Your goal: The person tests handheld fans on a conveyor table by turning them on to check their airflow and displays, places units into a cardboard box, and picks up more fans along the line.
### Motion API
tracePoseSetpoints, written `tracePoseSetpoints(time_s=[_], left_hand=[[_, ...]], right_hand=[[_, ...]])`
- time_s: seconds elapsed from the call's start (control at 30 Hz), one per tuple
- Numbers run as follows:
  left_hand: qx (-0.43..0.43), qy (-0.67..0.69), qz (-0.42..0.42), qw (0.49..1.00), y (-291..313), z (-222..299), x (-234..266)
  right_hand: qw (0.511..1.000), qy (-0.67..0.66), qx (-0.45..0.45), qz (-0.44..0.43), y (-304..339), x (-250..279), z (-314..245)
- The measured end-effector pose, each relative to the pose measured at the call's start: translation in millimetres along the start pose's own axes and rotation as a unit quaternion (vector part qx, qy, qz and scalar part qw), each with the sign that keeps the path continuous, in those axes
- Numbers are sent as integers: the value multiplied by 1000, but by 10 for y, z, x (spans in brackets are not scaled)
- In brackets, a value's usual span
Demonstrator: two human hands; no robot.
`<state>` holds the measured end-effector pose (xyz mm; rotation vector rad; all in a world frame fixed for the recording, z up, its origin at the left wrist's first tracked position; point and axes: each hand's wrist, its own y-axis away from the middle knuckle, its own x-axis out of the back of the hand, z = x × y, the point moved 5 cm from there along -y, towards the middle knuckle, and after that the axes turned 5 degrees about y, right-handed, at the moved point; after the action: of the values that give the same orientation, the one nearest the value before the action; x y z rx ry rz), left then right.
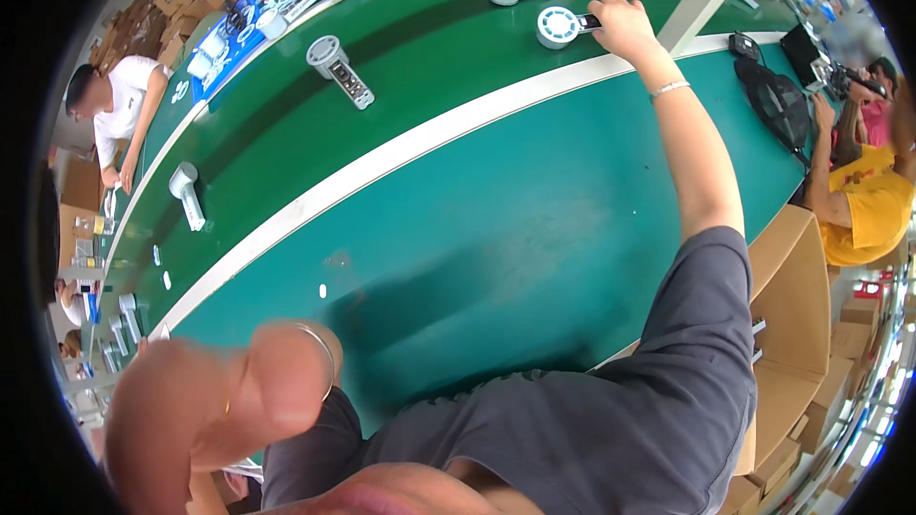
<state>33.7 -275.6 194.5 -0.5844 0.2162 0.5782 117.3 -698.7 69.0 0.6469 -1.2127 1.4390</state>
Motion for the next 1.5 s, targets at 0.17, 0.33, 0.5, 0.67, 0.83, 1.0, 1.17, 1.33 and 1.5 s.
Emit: tracePoseSetpoints(time_s=[0.17,0.33,0.5,0.67,0.83,1.0,1.17,1.33,1.5], left_hand=[[46,6,-25,999,-259,-222,0],[176,-89,213,957,-349,-1503,640],[22,21,351,936,-487,-1651,1002],[110,3,328,938,-205,-1472,1246],[207,7,293,933,157,-1403,1307],[229,29,279,932,505,-1354,1336],[219,38,268,937,710,-1191,1317],[208,3,263,942,922,-1044,1274],[187,27,268,945,1092,-978,1136]], right_hand=[[982,-160,-78,56,176,401,-440],[936,-333,-70,89,231,1029,-1407],[872,-449,147,128,368,1226,-2172],[883,-468,-26,38,-569,484,-1170],[995,-24,-101,-5,-1116,-569,-291],[998,-5,-57,-31,-1231,-797,-456],[986,-32,-16,-161,-1024,-387,-441],[951,-266,-85,-133,-252,-1,-629],[879,-429,-122,-168,752,333,-1040]])
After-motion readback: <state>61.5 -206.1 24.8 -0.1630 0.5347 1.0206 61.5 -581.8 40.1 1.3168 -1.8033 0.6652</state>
